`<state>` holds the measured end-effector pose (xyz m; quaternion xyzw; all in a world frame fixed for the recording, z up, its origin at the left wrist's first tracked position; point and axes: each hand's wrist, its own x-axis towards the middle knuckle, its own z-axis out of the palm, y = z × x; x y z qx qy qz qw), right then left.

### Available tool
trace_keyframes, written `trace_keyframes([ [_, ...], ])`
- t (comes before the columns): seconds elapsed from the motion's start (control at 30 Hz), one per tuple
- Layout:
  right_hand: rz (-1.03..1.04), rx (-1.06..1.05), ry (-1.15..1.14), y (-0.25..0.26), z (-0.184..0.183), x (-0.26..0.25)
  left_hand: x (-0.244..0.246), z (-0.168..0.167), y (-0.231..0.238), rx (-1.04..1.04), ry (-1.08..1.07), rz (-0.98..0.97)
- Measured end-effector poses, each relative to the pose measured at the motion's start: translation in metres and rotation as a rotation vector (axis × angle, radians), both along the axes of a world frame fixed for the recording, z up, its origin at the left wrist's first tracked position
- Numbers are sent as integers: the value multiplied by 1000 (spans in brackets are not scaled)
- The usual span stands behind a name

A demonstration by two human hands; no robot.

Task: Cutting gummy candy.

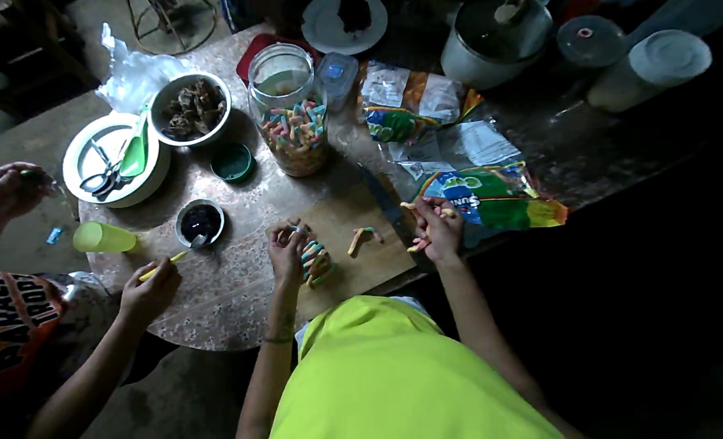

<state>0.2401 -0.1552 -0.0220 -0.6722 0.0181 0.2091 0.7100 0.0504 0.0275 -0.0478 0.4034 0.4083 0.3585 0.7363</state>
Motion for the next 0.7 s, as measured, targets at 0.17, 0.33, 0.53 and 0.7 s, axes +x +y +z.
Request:
trace_keyframes([
  [0.17,257,-278,-263,-5,-12,2,10,-24,-5,379,176,-399],
  [0.33,636,-348,-235,13,-10,-24,32,-31,-11,786,452,-739],
  [0.53,678,-569,-277,28,-40,-28,37,-22,-15,847,580,-852],
  [0.7,542,-476,-107,22,-14,-22,30,-20,-12,738,432,-675],
])
